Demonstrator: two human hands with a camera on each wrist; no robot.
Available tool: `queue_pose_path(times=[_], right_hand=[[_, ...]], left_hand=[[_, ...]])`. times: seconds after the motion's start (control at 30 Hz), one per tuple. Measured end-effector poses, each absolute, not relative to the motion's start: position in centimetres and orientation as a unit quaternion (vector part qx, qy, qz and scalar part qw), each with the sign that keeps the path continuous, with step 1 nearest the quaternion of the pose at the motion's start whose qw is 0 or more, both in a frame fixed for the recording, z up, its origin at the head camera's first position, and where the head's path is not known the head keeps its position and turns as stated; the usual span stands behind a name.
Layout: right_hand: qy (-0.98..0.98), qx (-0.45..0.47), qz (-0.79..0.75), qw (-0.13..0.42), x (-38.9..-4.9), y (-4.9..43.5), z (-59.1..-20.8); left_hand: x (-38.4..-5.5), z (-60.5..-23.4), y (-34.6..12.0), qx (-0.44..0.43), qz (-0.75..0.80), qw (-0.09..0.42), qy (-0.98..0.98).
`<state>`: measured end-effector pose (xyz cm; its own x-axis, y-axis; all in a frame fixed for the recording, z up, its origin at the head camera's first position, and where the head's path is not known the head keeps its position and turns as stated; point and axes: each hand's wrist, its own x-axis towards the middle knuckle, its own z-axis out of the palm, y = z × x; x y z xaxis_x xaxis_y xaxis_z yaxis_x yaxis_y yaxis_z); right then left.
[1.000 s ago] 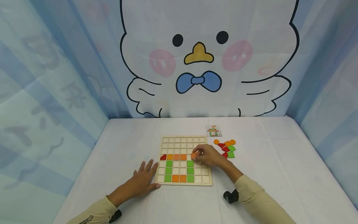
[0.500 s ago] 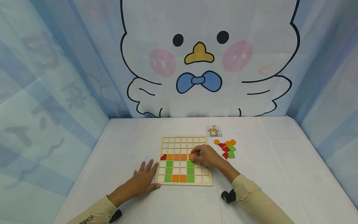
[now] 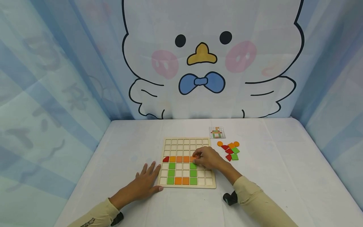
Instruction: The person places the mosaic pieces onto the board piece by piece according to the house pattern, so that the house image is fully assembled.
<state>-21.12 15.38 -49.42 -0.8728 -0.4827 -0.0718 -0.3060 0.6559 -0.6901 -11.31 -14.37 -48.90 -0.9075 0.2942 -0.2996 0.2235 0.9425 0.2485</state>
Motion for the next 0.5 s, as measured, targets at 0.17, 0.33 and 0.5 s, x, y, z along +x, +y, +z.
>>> queue_pose_path(times=[0.17, 0.33, 0.5], right_hand=[[0.908, -0.217, -0.340, 0.116, -21.20, 15.26, -49.44], [0.911, -0.208, -0.337, 0.117, -21.31, 15.14, -49.48], [0.911, -0.206, -0.338, 0.117, -21.32, 15.08, -49.46]], left_hand=[[-11.33, -48.87, -14.35, 0.131, 0.107, 0.171, 0.971], [-11.32, -48.93, -14.39, 0.133, 0.106, 0.170, 0.971], [-11.26, -48.93, -14.42, 0.138, 0.103, 0.164, 0.971]])
